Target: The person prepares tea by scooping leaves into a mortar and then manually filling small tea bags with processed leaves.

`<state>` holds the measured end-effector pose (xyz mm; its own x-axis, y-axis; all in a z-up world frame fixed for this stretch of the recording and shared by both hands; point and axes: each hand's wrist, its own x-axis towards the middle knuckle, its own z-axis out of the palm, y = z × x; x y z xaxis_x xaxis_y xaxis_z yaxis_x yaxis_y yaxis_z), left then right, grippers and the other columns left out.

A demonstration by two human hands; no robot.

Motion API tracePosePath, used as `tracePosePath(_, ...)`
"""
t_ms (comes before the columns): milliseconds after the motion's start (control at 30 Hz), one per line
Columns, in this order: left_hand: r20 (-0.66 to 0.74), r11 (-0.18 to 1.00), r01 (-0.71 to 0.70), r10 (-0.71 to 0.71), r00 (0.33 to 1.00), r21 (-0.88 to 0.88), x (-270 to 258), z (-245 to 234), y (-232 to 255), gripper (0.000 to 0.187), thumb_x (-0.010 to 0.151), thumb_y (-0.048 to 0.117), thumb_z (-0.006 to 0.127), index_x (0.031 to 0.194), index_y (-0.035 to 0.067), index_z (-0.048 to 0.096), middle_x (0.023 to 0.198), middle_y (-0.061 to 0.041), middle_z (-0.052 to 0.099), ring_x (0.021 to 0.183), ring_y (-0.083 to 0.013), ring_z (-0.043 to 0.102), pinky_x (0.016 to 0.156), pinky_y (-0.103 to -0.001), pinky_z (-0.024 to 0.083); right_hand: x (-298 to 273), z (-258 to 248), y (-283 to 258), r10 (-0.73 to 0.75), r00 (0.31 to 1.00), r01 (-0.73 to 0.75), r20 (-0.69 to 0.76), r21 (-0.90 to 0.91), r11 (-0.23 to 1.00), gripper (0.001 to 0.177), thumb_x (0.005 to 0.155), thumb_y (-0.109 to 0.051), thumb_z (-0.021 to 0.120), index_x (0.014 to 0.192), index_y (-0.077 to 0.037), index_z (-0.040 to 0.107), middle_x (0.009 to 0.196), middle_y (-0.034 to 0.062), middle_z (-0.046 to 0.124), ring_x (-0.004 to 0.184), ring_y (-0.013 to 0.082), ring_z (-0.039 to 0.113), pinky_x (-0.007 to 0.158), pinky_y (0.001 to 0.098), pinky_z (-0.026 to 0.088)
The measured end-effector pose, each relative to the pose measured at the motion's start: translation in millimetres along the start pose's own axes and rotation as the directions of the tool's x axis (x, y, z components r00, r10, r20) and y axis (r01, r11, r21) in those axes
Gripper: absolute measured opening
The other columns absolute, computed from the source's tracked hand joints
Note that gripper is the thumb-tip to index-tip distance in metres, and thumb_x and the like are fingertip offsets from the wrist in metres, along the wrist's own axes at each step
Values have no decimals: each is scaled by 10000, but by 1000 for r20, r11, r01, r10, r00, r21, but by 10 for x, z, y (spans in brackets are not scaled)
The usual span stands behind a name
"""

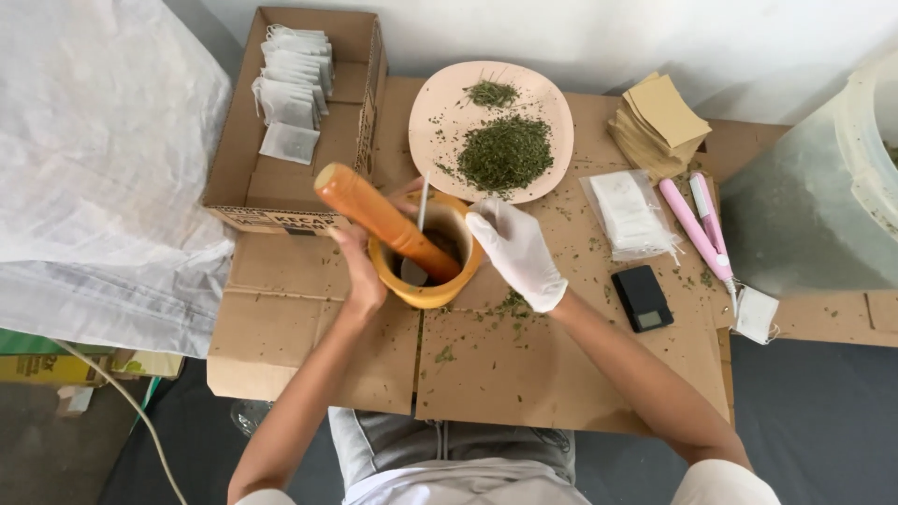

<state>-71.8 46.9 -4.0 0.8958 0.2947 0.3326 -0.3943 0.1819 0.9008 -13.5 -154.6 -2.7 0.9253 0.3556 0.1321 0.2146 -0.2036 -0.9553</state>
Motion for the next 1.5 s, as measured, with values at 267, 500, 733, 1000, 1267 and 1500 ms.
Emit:
tracePosePath(267, -212, 985, 44, -79, 974, -168, -222, -472, 65, 1063, 993, 804, 18, 1160, 41, 739, 1124, -169, 750, 1158, -331, 719, 1188, -470, 519, -369, 449, -122, -174, 983, 158, 64, 198, 967, 448, 1095, -362, 619, 1371, -30, 738, 1108, 191, 782, 1025, 242, 767, 916, 434, 637)
tracePosePath(500, -45, 992, -125, 126, 991, 20, -215, -688, 371, 1087, 971, 820, -37, 1025, 20, 696, 1123, -209, 702, 1159, -317, 692, 1136, -433, 517, -491, 550, -48, -251, 944, 168, 216, 340, 925, 580, 1045, -427, 650, 1418, 17, 671, 1141, 177, 757, 1083, 248, 754, 957, 444, 627)
tracePosePath(733, -107, 992, -125, 124, 986, -2, -78, -779, 274, 1074, 972, 842, 41, 1020, -6, 698, 1080, -223, 705, 1073, -317, 711, 1049, -375, 556, -272, 303, 4, -361, 873, 338, 327, 127, 932, 255, 1069, -145, 683, 1295, -46, 745, 1086, 168, 774, 1013, 330, 792, 951, 488, 662)
tracePosePath(1000, -320, 848, -277, 444, 837, 452, -325, -898, 201, 1032, 1072, 829, 105, 1504, -15, 513, 1453, -204, 591, 1313, -322, 631, 1171, -467, 485, 428, -214, 830, -463, 877, 323, 130, -872, 369, 446, 916, -408, 804, 1291, -181, 720, 1114, 45, 598, 1150, 315, 650, 830, 472, 607)
tracePosePath(1267, -343, 786, -237, 490, 801, 571, -706, -421, 78, 1089, 1007, 868, 437, 1673, 19, 281, 1645, -206, 345, 1592, -332, 363, 1361, -469, 296, 700, -150, 1189, -511, 822, 369, 251, -918, 143, 143, 894, -276, 777, 1014, -223, 722, 890, -12, 561, 953, 235, 625, 730, 395, 544)
tracePosePath(1500, -317, 668, -306, 642, 698, 678, -748, -347, 98, 919, 1095, 637, 638, 1710, 82, 240, 1710, -130, 241, 1639, -297, 238, 1349, -633, 233, 401, -281, 991, -577, 768, 370, 278, -928, 46, 48, 891, -252, 704, 887, -209, 683, 810, 13, 572, 892, 245, 607, 722, 424, 493)
